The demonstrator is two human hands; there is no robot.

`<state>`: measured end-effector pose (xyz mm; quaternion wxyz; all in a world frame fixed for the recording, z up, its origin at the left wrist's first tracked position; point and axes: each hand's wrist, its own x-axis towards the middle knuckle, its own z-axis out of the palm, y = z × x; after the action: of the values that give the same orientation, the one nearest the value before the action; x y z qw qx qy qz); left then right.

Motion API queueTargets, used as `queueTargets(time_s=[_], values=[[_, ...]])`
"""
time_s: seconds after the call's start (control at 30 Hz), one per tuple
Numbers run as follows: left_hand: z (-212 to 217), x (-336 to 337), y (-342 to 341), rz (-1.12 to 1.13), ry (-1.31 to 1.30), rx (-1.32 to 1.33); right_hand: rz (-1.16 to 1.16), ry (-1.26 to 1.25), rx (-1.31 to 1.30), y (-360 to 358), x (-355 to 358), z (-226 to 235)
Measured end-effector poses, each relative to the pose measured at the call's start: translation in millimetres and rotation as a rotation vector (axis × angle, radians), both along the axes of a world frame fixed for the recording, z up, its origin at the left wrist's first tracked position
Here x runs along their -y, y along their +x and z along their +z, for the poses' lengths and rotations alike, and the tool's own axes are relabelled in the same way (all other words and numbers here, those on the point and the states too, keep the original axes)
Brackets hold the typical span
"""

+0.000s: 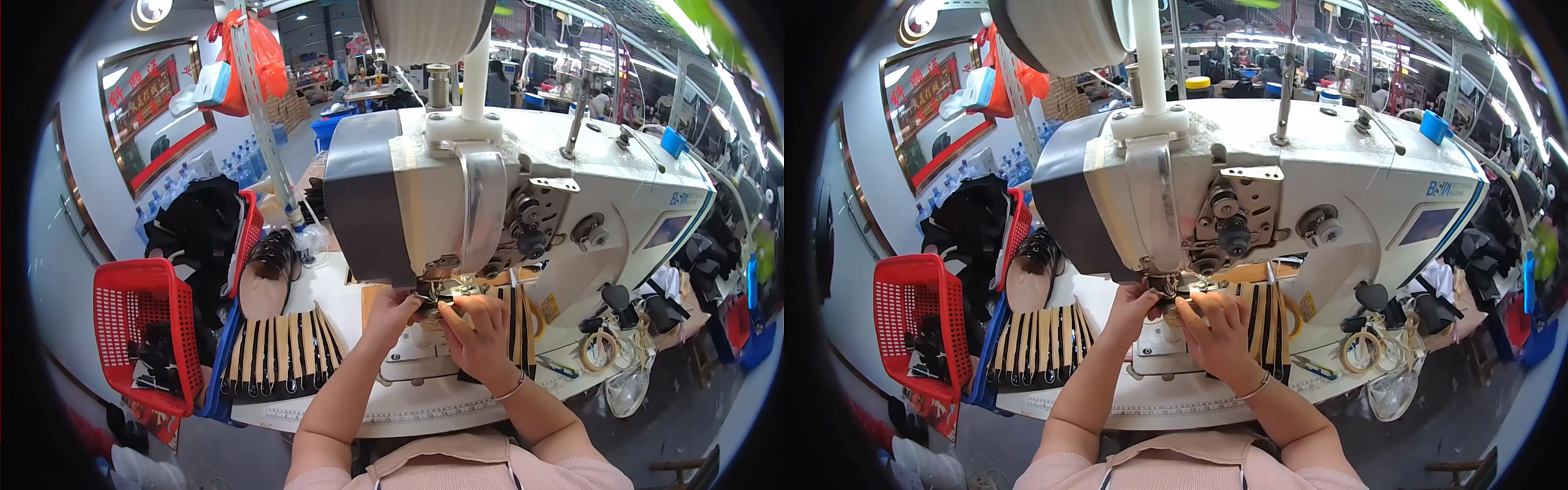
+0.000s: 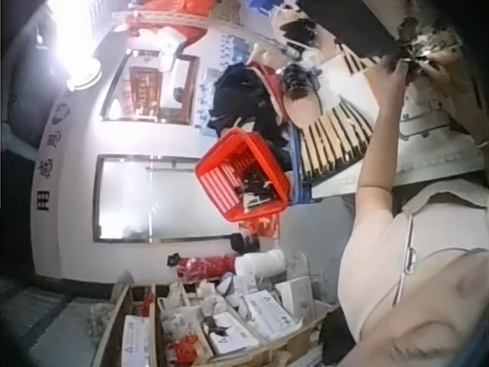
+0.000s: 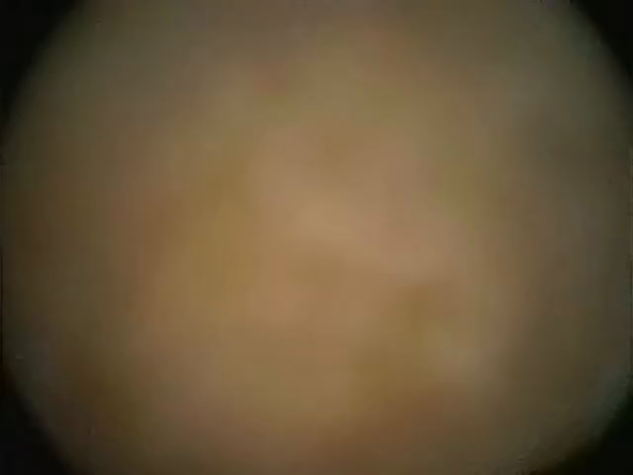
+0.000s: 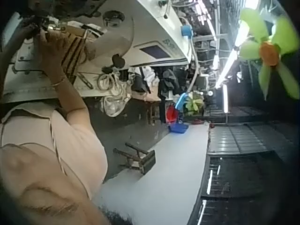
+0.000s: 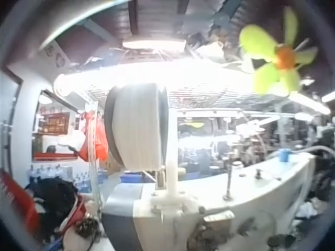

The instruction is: Stitch multiple components of a shoe upper together using an industrial sewing machine.

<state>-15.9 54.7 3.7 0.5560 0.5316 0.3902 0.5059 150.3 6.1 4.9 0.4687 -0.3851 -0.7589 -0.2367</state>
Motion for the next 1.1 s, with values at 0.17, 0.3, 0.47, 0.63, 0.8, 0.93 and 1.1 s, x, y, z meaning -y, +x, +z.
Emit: queueTargets(time_s=[0.17, 0.3, 0.47, 0.63, 0.8, 0.93, 1.1], values=[[-10.1, -2.4, -0.4, -0.014, 0.049, 0.136, 0.022, -0.022, -0.026, -1.4, 2.0, -1.7], [-8.7, -0.5, 3.6, 0.021, 0.058, 0.101, 0.024, -0.042, -0.050, -0.9, 0.9, -4.3], [-9.3, -0.5, 2.2, 0.023, 0.064, 0.103, 0.041, -0.076, -0.071, -1.5, 1.7, -5.8], [-15.1, 18.6, 25.1, 0.307, 0.139, 0.098, 0.065, -0.093, -0.062, 0.6, 4.1, -4.5], [-21.2, 19.9, 37.8, 0.428, 0.198, 0.262, 0.078, -0.110, -0.039, 0.8, 8.3, -0.2], [-19.8, 20.8, 40.0, 0.426, 0.232, 0.247, 0.074, -0.135, -0.055, 0.9, 8.4, -1.2], [-26.6, 19.7, 40.5, 0.445, 0.267, 0.214, 0.089, -0.147, -0.087, -2.8, 9.8, -1.1]])
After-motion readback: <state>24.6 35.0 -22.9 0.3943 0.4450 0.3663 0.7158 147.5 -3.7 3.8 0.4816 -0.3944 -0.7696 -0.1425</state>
